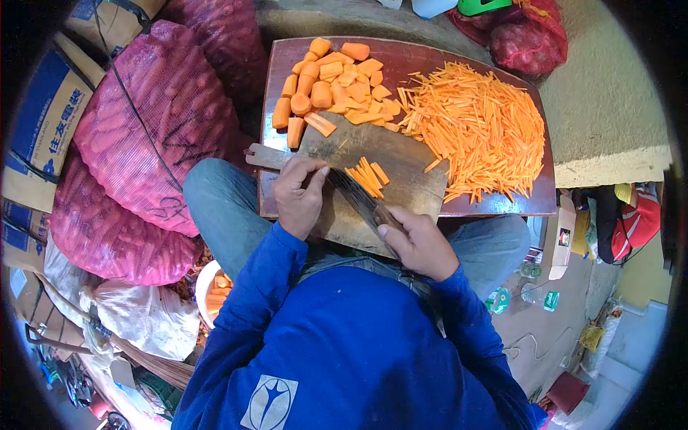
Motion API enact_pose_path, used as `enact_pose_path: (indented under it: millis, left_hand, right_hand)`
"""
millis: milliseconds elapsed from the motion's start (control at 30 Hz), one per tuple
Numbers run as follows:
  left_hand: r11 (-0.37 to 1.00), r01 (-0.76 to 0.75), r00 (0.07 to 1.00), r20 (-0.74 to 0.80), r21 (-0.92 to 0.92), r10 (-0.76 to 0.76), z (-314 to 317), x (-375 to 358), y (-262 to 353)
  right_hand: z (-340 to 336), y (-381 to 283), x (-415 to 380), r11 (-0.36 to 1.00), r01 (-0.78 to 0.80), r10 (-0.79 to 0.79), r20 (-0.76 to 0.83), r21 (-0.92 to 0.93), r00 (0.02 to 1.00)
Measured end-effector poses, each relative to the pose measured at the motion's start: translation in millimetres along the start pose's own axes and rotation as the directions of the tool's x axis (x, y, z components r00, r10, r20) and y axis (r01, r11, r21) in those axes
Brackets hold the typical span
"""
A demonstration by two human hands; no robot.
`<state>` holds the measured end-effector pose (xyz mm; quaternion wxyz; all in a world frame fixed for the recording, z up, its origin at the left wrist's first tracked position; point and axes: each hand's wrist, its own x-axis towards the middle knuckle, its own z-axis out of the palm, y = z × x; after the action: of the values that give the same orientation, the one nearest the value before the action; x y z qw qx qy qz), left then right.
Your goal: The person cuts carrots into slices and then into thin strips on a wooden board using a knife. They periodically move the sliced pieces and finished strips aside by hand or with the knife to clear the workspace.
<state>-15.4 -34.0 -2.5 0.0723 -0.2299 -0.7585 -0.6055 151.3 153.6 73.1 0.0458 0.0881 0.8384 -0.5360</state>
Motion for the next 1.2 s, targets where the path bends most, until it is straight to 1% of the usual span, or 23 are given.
enact_pose_path:
  millis: [33,100,133,200,233,300,433,500,533,600,633,667,733,767,800,867,900,967,1000,1067,1100,1167,1200]
  left_hand:
    - [1.000,0.001,1.000,-0.002,0.003,-0.001,0,0,-1]
    - [0.999,-0.003,0.997,0.082,0.043,-0.001,2,-1,-4]
    - [0.999,-0.004,0.997,0.082,0.041,0.001,1,-1,-4]
    - [0.970,-0.122,0.977,0.196,0.210,0.080,-1,1,0]
    - [0.971,-0.123,0.977,0.195,0.205,0.083,0,2,2]
    - [0.946,-0.171,0.964,0.243,0.275,0.104,0,2,6]
    - [0.944,-0.164,0.958,0.275,0.285,0.084,1,2,4]
    - [0.924,-0.235,0.949,0.275,0.303,0.151,2,2,0]
    - [0.922,-0.240,0.948,0.277,0.303,0.156,2,2,-1]
    - [0.923,-0.253,0.945,0.279,0.289,0.171,3,1,-3]
    - [0.922,-0.258,0.942,0.285,0.287,0.175,3,1,-3]
    - [0.919,-0.263,0.942,0.286,0.293,0.178,3,1,-3]
    - [0.917,-0.273,0.937,0.296,0.292,0.184,4,1,-4]
    - [0.910,-0.280,0.935,0.300,0.306,0.187,4,1,-5]
    - [0.902,-0.287,0.933,0.305,0.321,0.189,5,1,-6]
    - [0.894,-0.296,0.932,0.309,0.336,0.192,6,3,2]
    - [0.888,-0.296,0.933,0.307,0.351,0.190,5,3,4]
    - [0.885,-0.304,0.929,0.314,0.352,0.194,6,4,3]
    - [0.887,-0.306,0.930,0.308,0.345,0.201,7,4,4]
    - [0.881,-0.295,0.930,0.321,0.369,0.177,7,4,7]
    - [0.875,-0.287,0.930,0.331,0.390,0.158,6,5,9]
    - [0.871,-0.290,0.932,0.325,0.397,0.162,8,5,10]
    - [0.871,-0.291,0.932,0.321,0.395,0.166,9,5,9]
  right_hand:
    - [-5,2,1,1.000,0.002,-0.002,0.003,0.001,1.000]
    - [-23,9,2,0.989,0.018,-0.021,-0.020,-0.149,1.000]
    - [-31,13,3,0.988,0.018,-0.022,-0.021,-0.150,1.000]
    - [-52,21,6,0.966,-0.060,0.023,-0.148,-0.251,0.989]
    - [-64,30,9,0.965,-0.061,0.023,-0.151,-0.255,0.988]
    - [-89,55,17,0.940,-0.023,-0.083,-0.293,-0.340,0.952]
    - [-134,81,27,0.967,-0.060,-0.029,-0.337,-0.248,0.941]
    - [-148,80,31,0.963,-0.055,-0.048,-0.371,-0.262,0.927]
    - [-151,76,30,0.964,-0.053,-0.050,-0.375,-0.260,0.926]
    - [-160,65,27,0.979,-0.168,0.098,-0.447,-0.118,0.889]
    - [-159,69,28,0.996,-0.078,0.052,-0.497,-0.032,0.866]
    - [-158,68,28,0.996,-0.079,0.053,-0.504,-0.030,0.862]
    - [-147,57,30,0.976,-0.163,0.047,-0.600,-0.141,0.798]
    - [-136,68,36,0.971,-0.081,-0.079,-0.624,-0.224,0.777]
    - [-123,66,38,0.972,-0.083,-0.076,-0.630,-0.219,0.773]
    - [-97,61,42,0.996,-0.013,0.053,-0.463,0.091,0.885]
    - [-89,60,43,0.995,-0.012,0.058,-0.464,0.103,0.884]
    - [-79,57,44,0.985,0.056,0.003,-0.337,0.164,0.941]
    - [-81,56,42,0.984,0.056,0.005,-0.337,0.171,0.941]
    - [-89,55,40,0.952,0.005,0.091,-0.299,0.306,0.950]
    - [-93,61,39,0.951,0.009,0.087,-0.295,0.310,0.951]
    - [-103,76,35,0.848,0.040,0.145,-0.304,0.529,0.942]
    - [-105,77,33,0.843,0.050,0.140,-0.307,0.536,0.941]
